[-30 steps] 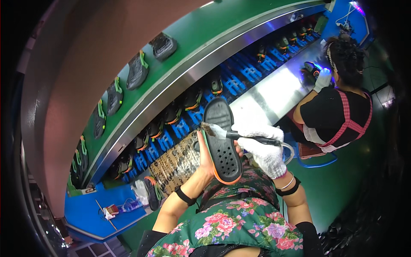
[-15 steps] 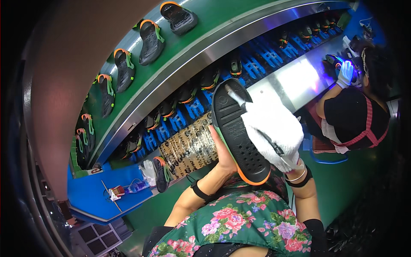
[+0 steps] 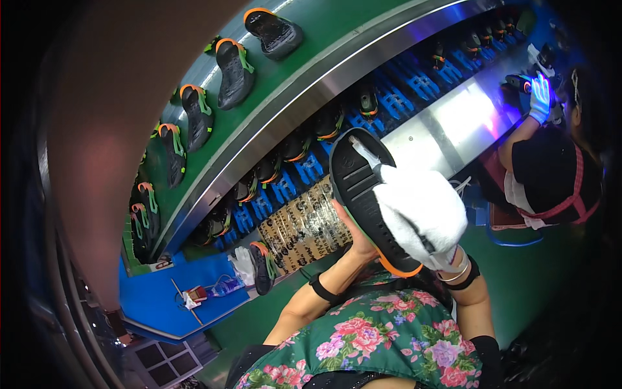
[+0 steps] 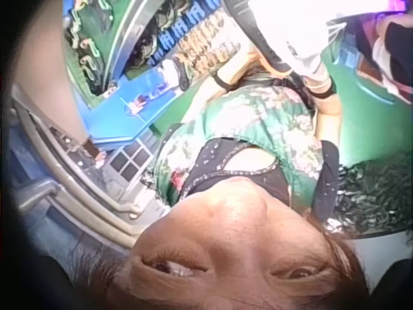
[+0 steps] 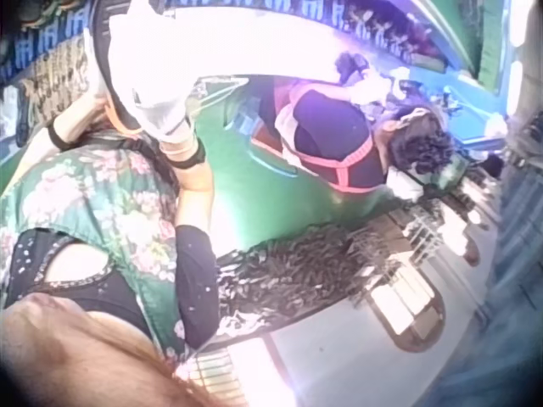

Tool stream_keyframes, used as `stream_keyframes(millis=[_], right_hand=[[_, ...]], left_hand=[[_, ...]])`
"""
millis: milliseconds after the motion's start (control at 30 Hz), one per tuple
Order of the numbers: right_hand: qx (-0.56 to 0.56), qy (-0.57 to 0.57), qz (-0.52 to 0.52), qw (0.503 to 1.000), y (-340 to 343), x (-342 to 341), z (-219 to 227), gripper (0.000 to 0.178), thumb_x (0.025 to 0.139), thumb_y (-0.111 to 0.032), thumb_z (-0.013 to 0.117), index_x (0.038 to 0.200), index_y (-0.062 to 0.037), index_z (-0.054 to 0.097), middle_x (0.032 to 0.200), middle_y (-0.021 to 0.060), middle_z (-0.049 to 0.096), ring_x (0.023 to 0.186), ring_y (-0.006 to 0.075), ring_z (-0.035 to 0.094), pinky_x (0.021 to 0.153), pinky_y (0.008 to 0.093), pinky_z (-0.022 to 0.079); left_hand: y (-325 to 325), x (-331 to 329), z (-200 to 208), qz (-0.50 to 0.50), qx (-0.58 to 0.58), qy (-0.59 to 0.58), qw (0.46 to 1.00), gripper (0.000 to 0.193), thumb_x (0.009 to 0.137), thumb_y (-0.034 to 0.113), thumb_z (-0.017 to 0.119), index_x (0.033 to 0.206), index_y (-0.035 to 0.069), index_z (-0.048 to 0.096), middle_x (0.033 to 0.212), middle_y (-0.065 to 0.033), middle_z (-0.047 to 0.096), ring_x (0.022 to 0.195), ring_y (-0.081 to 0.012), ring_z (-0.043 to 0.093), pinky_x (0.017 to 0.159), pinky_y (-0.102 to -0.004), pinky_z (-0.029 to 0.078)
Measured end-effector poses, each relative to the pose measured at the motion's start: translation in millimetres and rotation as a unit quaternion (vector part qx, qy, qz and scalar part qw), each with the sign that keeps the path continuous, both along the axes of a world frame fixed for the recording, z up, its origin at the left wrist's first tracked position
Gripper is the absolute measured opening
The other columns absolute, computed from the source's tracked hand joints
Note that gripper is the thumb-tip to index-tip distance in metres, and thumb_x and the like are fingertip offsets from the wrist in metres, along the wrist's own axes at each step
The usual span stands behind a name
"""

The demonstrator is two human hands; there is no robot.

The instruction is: Applying adhesive to the bottom of shoe soles using a brush on an assembly line.

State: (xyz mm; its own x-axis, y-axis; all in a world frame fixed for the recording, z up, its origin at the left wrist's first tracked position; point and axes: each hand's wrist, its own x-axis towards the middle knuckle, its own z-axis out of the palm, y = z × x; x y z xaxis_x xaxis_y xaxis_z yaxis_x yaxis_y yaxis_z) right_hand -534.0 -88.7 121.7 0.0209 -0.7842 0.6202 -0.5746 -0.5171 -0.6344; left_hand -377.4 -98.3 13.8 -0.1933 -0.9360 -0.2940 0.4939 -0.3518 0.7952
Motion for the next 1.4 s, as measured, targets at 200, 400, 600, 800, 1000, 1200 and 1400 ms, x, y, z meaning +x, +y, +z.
stream_keyframes(millis=[200,400,600,800,1000,1200,1400], right_hand=[[-0.029,-0.082,0.023,0.996,-4,1,1,0.034,0.078,-0.004,0.075,0.112,-0.0044,0.075,0.108,0.0135,0.075,0.092,0.0274,0.072,0.08,0.038,0.058],[-0.029,-0.062,-0.031,0.997,-6,-2,-3,0.031,0.079,-0.003,0.076,0.11,-0.005,0.076,0.106,0.0121,0.076,0.093,0.0267,0.072,0.078,0.0366,0.058],[0.022,-0.152,0.096,0.983,-14,-6,-4,0.028,0.08,-0.004,0.076,0.108,-0.004,0.077,0.105,0.0094,0.076,0.091,0.0267,0.072,0.076,0.0358,0.058],[-0.035,-0.025,0.024,0.999,-12,-2,-10,0.028,0.08,-0.003,0.074,0.108,-0.0019,0.075,0.109,0.014,0.074,0.093,0.0264,0.072,0.079,0.0371,0.059],[-0.009,-0.097,0.036,0.995,-14,-17,-19,0.032,0.079,-0.004,0.075,0.11,-0.0036,0.075,0.108,0.0136,0.075,0.091,0.0272,0.071,0.077,0.0371,0.058],[-0.008,-0.073,0.098,0.992,-13,-22,-21,0.028,0.079,-0.004,0.074,0.107,-0.0038,0.076,0.108,0.0139,0.075,0.091,0.0275,0.072,0.077,0.037,0.059],[-0.012,-0.036,0.072,0.997,-9,-27,-29,0.032,0.079,-0.001,0.073,0.111,-0.004,0.075,0.113,0.0144,0.074,0.093,0.0278,0.072,0.075,0.0374,0.059]], left_hand=[[-11,-11,7,-0.005,0.058,-0.007,0.998,0.094,0.094,0.084,0.019,0.154,0.014,0.037,0.145,-0.0082,0.051,0.133,-0.0252,0.05,0.116,-0.0438,0.037],[-18,-14,-1,0.004,0.037,0.029,0.999,0.095,0.093,0.085,0.019,0.154,0.014,0.037,0.146,-0.0087,0.051,0.134,-0.0254,0.05,0.116,-0.0443,0.037],[-18,13,-37,-0.092,0.007,0.045,0.995,0.096,0.092,0.085,0.019,0.154,0.014,0.036,0.146,-0.0091,0.05,0.135,-0.0255,0.049,0.116,-0.0448,0.036],[-17,-5,-31,-0.091,0.062,0.151,0.982,0.076,0.099,0.071,0.037,0.145,0.011,0.045,0.126,-0.008,0.062,0.11,-0.0228,0.065,0.098,-0.04,0.054],[-23,6,-48,-0.119,0.013,0.133,0.984,0.078,0.097,0.074,0.038,0.14,0.011,0.049,0.123,-0.0083,0.064,0.105,-0.0224,0.067,0.094,-0.0386,0.056],[-26,3,-34,-0.067,0.122,0.103,0.985,0.09,0.093,0.081,0.029,0.147,0.011,0.043,0.131,-0.0119,0.061,0.115,-0.0266,0.063,0.102,-0.0414,0.051],[-38,-2,-33,-0.048,0.197,0.108,0.973,0.103,0.089,0.089,0.022,0.15,0.008,0.041,0.132,-0.0171,0.061,0.118,-0.0316,0.063,0.106,-0.0438,0.049]])
